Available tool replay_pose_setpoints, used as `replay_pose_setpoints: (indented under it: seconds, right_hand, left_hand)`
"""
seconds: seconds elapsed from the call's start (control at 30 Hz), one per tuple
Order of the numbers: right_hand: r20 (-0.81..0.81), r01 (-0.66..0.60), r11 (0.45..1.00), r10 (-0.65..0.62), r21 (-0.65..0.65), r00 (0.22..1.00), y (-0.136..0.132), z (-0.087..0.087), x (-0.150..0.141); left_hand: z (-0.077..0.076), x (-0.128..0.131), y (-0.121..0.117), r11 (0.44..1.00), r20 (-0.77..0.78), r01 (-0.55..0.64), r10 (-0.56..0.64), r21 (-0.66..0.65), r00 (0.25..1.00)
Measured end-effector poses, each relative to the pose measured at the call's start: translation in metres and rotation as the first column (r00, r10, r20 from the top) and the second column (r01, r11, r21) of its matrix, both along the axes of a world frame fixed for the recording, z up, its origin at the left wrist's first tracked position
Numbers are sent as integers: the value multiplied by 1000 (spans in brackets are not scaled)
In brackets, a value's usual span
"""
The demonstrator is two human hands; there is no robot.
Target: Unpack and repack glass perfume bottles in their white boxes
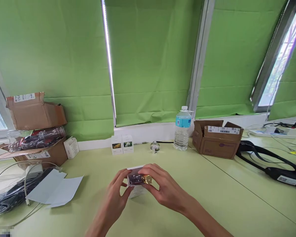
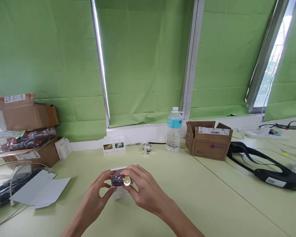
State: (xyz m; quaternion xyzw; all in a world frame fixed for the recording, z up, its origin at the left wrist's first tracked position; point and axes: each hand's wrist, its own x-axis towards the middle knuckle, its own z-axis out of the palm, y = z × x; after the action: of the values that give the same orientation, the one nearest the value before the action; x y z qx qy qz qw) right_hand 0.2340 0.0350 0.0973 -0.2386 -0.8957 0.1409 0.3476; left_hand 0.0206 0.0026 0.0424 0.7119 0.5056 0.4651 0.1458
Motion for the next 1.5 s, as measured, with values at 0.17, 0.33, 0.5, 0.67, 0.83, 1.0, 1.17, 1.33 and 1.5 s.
replay_pose_setpoints:
  seconds: [0.17, 0.33, 0.5, 0.67, 0.83, 1.0, 1.17, 1.33, 1.5]
  right_hand:
    - [-35, 6, 998, -8, -59, 999, 3, 1, 3]
    - [7, 60, 995, -60, -80, 998, 4, 2, 4]
    - [80, 64, 998, -62, -21, 995, -1, 2, 0]
    - [75, 58, 997, -54, -50, 996, -2, -1, -4]
    - [58, 107, 994, -106, -22, 993, -3, -4, -5]
    - [159, 131, 984, -150, 121, 976, -7, -6, -6]
    - [220, 117, 958, -177, 261, 959, -11, -7, -11]
    - [189, 118, 939, -186, 324, 964, -11, -13, -14]
    - [94, 131, 952, -162, 276, 982, -6, -24, -13]
  left_hand:
    - [4, -1, -3, 1000, -27, 15, -15, -3, 1000]
    - [5, 0, -5, 998, -16, 58, -59, -25, 998]
    - [2, 0, -5, 998, 10, 58, -58, -20, 998]
    - [1, 2, -5, 998, 3, 56, -56, -7, 998]
    - [-2, 1, -3, 998, -10, 58, -58, -8, 998]
    - [-5, -1, -2, 997, -56, 62, -60, 38, 997]
    - [-7, 2, -4, 996, -149, 32, -19, 86, 989]
    - [-8, 3, -3, 995, -174, 35, -18, 92, 985]
    - [-11, 1, -2, 997, -152, 4, 8, 77, 988]
